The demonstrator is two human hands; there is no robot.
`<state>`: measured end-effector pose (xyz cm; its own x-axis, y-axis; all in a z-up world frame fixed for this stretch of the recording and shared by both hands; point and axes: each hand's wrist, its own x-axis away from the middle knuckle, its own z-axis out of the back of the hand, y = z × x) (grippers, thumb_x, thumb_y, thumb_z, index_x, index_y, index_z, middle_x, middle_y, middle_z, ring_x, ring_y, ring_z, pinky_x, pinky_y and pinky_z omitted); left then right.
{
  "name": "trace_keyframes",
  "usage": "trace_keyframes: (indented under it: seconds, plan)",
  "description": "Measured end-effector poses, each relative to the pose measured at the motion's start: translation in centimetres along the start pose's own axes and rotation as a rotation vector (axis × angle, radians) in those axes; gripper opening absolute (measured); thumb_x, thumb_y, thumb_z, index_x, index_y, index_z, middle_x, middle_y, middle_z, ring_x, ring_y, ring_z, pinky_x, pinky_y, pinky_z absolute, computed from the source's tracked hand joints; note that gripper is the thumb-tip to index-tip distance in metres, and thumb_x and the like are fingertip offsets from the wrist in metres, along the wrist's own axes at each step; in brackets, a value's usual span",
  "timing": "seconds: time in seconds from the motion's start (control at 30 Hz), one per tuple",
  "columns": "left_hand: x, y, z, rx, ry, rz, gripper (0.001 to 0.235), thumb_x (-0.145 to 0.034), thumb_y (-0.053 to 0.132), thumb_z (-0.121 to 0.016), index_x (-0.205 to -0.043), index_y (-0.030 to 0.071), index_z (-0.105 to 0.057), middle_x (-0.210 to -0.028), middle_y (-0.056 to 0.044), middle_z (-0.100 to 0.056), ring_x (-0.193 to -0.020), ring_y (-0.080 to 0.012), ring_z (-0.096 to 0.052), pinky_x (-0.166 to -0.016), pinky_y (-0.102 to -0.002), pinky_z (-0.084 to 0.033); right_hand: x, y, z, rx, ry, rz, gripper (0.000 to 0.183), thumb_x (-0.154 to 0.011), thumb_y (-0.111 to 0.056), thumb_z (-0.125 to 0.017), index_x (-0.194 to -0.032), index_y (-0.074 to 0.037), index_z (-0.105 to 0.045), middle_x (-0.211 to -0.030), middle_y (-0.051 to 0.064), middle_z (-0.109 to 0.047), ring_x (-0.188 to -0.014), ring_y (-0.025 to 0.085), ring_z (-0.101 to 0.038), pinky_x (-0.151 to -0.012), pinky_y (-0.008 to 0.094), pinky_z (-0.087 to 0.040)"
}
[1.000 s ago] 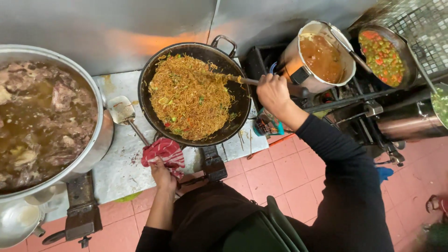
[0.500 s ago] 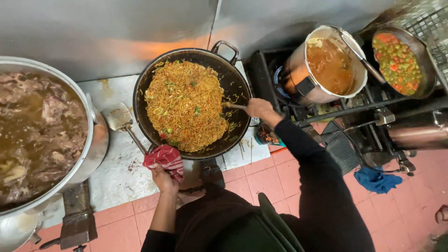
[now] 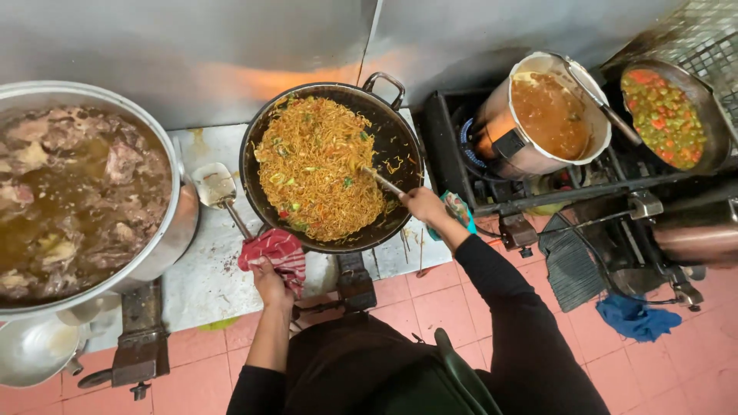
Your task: Stir-frying noodles in a large wok and checking other cooking pots on a stove.
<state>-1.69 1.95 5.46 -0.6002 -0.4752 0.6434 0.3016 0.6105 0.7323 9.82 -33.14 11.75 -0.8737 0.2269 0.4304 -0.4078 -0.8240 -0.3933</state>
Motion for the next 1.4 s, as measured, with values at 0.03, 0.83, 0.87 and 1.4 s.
trace_keyframes:
  seconds: [0.03,0.83,0.87,1.4]
  plan:
    - [0.4,0.4,0.4,-0.016,0.006,0.001,0.07,-0.11,0.047,-0.056,-0.164,0.025,-0.018,-0.165,-0.022,-0.029,-0.149,-0.0456,-0.03,-0.116,-0.069,-0.027,1.2,-0.3,1.2,0.063,0.004,0.016,0.044,-0.096,-0.047,-0.056,-0.106,-0.011,-0.08,-0.099,0.021,-0.076,-0.104,0.041,-0.071,-0.094,0.052,-0.051]
    - [-4.0,-4.2,5.3,0.053,-0.066,-0.007,0.063,-0.11,0.041,-0.059,-0.161,0.019,-0.03,-0.151,-0.025,-0.042,-0.128,-0.0386,-0.051,-0.108,-0.052,-0.044,3.8,-2.5,9.3,1.227,0.901,0.586,0.016,-0.083,-0.017,-0.056,-0.083,-0.014,-0.072,-0.067,0.004,-0.057,-0.061,0.028,-0.06,-0.053,0.047,-0.04]
    - [-5.7,-5.8,4.9,0.07,-0.078,-0.018,0.062,-0.11,0.042,-0.061,-0.16,0.019,-0.031,-0.15,-0.024,-0.044,-0.128,-0.0384,-0.052,-0.107,-0.053,-0.044,2.4,-2.8,9.2,1.196,0.785,0.548,0.017,-0.079,-0.016,-0.057,-0.073,-0.021,-0.073,-0.061,0.001,-0.058,-0.06,0.026,-0.062,-0.047,0.05,-0.042]
    - [3.8,2.1,-3.1,0.025,0.01,0.011,0.056,-0.11,0.03,-0.053,-0.158,0.008,-0.035,-0.153,-0.03,-0.043,-0.141,-0.0451,-0.043,-0.116,-0.056,-0.035,-7.9,3.4,-3.6,0.305,-0.35,-0.05,0.047,-0.099,-0.032,-0.057,-0.065,-0.003,-0.071,-0.046,0.013,-0.057,-0.034,0.023,-0.056,-0.032,0.036,-0.047]
